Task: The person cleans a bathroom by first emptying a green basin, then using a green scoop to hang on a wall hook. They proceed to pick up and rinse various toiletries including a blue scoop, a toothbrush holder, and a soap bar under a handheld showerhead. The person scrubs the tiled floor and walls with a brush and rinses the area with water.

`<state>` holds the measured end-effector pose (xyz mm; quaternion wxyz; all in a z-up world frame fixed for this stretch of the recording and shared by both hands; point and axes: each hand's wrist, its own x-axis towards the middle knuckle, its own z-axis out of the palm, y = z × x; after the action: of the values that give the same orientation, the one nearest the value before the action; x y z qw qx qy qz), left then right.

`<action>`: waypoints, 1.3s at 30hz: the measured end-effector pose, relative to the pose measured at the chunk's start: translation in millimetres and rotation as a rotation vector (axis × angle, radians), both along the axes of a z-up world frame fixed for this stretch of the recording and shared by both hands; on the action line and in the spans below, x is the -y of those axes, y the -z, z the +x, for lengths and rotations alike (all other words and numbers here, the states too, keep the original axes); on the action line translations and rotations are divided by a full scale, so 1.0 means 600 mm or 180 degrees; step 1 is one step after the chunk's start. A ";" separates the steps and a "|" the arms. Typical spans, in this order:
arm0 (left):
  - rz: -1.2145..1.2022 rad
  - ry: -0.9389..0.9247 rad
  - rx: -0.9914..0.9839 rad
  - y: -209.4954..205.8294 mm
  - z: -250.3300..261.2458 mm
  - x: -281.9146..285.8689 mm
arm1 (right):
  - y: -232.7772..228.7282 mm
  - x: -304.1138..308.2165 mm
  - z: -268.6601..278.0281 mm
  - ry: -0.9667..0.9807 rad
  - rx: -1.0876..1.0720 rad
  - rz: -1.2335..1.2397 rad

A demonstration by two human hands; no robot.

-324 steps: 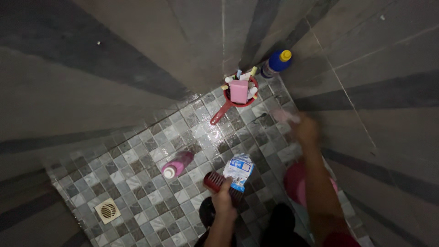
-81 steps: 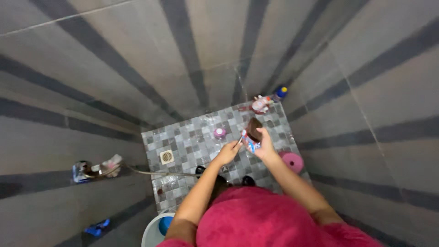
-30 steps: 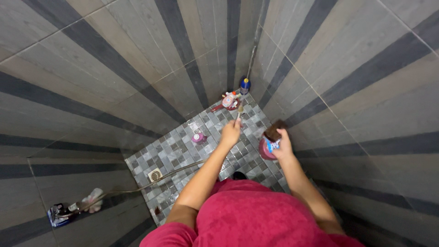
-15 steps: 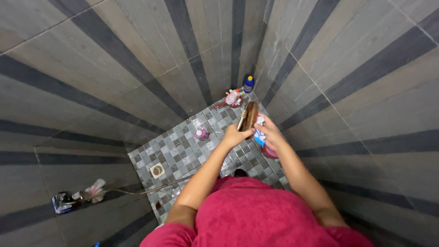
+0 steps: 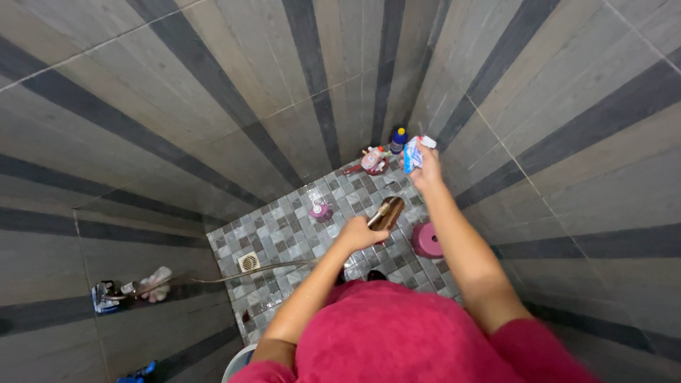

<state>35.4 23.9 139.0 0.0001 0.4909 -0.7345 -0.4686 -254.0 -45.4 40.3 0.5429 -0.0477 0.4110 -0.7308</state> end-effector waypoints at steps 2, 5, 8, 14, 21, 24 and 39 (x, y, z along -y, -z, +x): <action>0.0060 0.0033 0.0115 -0.005 0.003 -0.001 | 0.007 0.030 0.024 -0.0001 0.0022 0.0107; 0.0171 -0.0180 0.0040 -0.007 0.013 0.002 | 0.015 0.048 0.054 -0.0121 0.0151 0.0149; 0.0150 -0.0310 -0.0070 -0.004 0.023 0.010 | 0.021 0.063 0.080 0.0036 -0.0737 0.0664; 0.0194 -0.0432 0.0124 0.012 0.029 0.022 | 0.033 0.068 0.112 0.0023 -0.0825 0.0233; 0.0192 -0.0191 0.0252 0.041 0.024 0.031 | 0.047 0.048 0.126 -0.0340 -0.1650 0.1534; 0.0232 -0.0121 0.0291 0.051 0.025 0.035 | 0.042 0.042 0.115 -0.0811 -0.1351 0.1233; 0.0315 -0.0250 0.0306 0.078 0.038 0.073 | 0.013 0.043 0.123 -0.0509 -0.2206 0.1357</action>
<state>58.2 -19.7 92.3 -0.0410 0.5407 -0.6897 -0.4799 -180.4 -71.2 32.4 0.4252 -0.2092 0.7066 -0.5255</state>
